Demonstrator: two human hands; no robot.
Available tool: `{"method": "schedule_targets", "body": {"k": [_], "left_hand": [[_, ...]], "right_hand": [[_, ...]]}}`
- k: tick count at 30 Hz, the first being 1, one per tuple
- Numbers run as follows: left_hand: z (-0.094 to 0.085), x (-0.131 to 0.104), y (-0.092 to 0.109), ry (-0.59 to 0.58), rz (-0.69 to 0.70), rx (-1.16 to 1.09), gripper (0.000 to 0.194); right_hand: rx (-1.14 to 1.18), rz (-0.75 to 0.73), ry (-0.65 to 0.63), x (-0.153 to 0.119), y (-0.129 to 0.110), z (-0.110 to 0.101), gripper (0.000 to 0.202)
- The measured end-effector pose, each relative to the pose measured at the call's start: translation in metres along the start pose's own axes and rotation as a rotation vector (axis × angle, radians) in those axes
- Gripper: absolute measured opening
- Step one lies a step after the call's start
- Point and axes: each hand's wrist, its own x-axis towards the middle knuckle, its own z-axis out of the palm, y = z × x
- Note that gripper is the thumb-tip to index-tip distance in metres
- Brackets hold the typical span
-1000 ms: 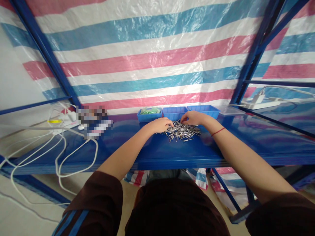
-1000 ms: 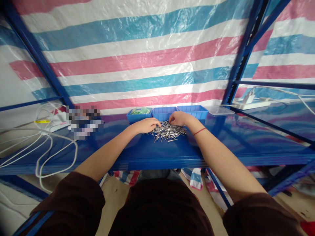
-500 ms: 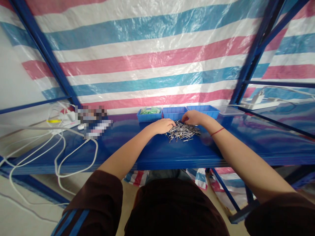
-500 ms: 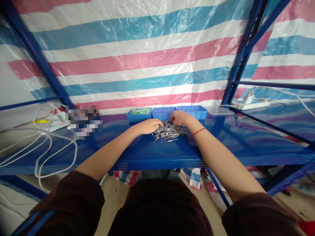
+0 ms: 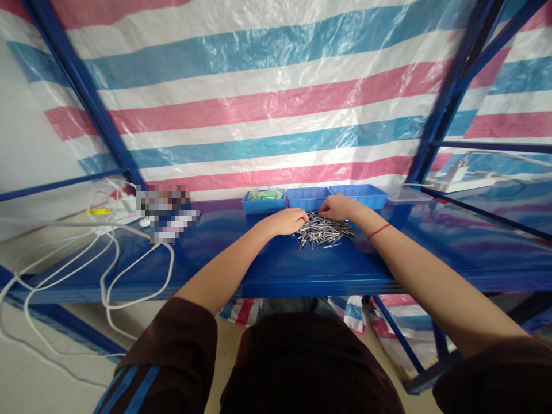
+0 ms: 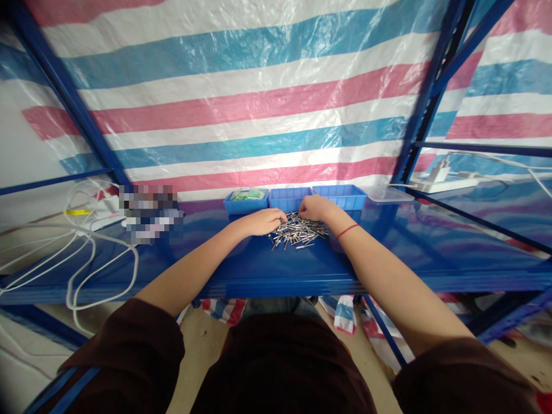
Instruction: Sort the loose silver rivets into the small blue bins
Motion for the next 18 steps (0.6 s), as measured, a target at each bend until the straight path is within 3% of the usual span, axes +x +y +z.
{"method": "schedule_targets", "body": {"k": [12, 18], "left_hand": [[-0.002, -0.001, 0.006, 0.0, -0.026, -0.008, 0.033], [0.007, 0.001, 0.004, 0.268, -0.028, -0.116, 0.042]], "right_hand": [[-0.05, -0.005, 0.048, 0.005, -0.004, 0.003, 0.024], [0.058, -0.113, 0.233, -0.005, -0.008, -0.009, 0.021]]}}
